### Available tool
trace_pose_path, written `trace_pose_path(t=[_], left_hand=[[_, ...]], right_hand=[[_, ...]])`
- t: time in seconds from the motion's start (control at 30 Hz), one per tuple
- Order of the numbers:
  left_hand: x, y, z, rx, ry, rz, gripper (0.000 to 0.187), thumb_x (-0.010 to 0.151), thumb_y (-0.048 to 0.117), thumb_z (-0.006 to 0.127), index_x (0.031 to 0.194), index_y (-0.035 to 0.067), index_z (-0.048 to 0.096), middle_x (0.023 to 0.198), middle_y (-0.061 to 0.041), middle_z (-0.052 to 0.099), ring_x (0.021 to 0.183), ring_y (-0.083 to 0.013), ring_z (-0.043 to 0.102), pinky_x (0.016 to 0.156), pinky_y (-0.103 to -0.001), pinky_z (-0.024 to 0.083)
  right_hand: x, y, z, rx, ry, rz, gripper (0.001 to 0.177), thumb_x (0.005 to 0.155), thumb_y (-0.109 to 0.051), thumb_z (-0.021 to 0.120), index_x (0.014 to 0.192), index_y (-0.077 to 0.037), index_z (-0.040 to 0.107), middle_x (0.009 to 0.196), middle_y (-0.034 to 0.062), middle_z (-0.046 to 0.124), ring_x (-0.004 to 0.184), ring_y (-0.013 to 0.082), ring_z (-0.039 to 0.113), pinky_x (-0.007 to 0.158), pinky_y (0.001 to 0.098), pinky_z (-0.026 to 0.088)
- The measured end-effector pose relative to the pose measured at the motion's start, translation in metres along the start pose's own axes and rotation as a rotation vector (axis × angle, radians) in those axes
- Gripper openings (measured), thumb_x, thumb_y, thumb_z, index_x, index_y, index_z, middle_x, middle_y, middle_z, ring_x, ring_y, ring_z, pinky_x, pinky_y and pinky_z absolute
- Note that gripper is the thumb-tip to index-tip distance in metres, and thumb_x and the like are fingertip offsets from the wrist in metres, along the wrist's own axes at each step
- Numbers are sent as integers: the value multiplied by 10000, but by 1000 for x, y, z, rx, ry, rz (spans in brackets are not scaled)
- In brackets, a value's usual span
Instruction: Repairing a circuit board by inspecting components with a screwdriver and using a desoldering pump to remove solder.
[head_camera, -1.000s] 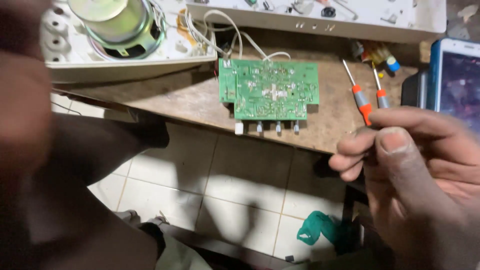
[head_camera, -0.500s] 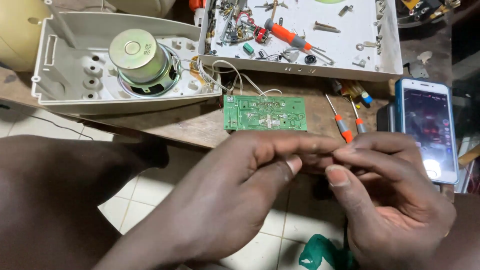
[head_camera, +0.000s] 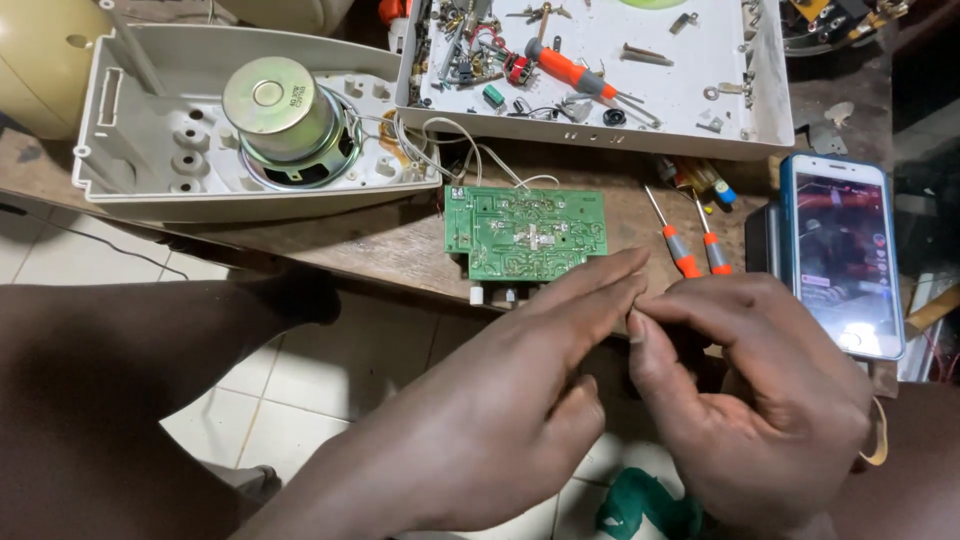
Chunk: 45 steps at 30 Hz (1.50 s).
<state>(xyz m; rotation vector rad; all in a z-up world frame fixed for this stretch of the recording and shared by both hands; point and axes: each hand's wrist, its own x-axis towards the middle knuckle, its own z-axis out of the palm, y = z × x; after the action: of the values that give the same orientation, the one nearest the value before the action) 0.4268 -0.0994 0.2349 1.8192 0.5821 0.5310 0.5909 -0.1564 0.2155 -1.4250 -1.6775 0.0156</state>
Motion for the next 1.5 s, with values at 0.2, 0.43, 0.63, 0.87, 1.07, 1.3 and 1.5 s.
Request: trace_pose_path(t=[0.2,0.43,0.63,0.87,1.07,1.3,1.5], left_hand=[[-4,-15,15,341,25,86,718,784,29,494,1435,-217,319,1587,-380,296,1477,-466,347,1187,-439,315],[-5,-11,9,171,-44,29,584,858,53,477,1398,-148,386,1577,-323,345,1446,-429,435,1062,-440,422],[-1,-19,-4,282,92,30,474,893,107,564,1330,-74,540,1513,-258,496,1382,-387,510,1135,-414,357],[-8,7,-71,433,412,73,169,946,165,609,955,83,757,1029,-24,825,948,-166,779,845,-312,545],[-11,8,-89,585,629,-42,115,965,160,709,920,83,782,855,-13,788,764,-120,714,600,-301,514],[-8,-4,-85,612,610,83,121,958,137,692,866,58,708,773,-80,720,652,-247,649,578,-401,443],[-7,-16,-82,631,592,95,75,939,118,707,892,63,688,793,-90,688,737,-307,652,643,-444,461]], right_hand=[[1,3,7,-80,-71,-108,73,897,104,668,854,44,674,801,143,639,688,240,573,685,327,479],[1,5,11,-66,-84,-128,137,921,16,589,788,22,625,752,130,611,665,255,577,690,343,491],[3,-3,3,-92,2,26,92,835,47,587,750,13,583,709,115,565,585,215,474,591,307,373],[2,20,-7,-285,-6,268,169,998,-114,557,889,-30,654,784,76,633,693,220,580,700,364,430],[39,61,-29,-712,-116,-67,73,996,-115,824,1043,-60,810,1028,133,751,922,337,659,904,474,410],[72,82,6,-1034,-444,281,277,857,-272,699,1047,-70,712,939,205,750,1190,393,508,887,531,410],[76,95,28,-1138,-475,211,207,787,-67,579,961,-100,687,687,122,712,1056,339,559,994,469,376]])
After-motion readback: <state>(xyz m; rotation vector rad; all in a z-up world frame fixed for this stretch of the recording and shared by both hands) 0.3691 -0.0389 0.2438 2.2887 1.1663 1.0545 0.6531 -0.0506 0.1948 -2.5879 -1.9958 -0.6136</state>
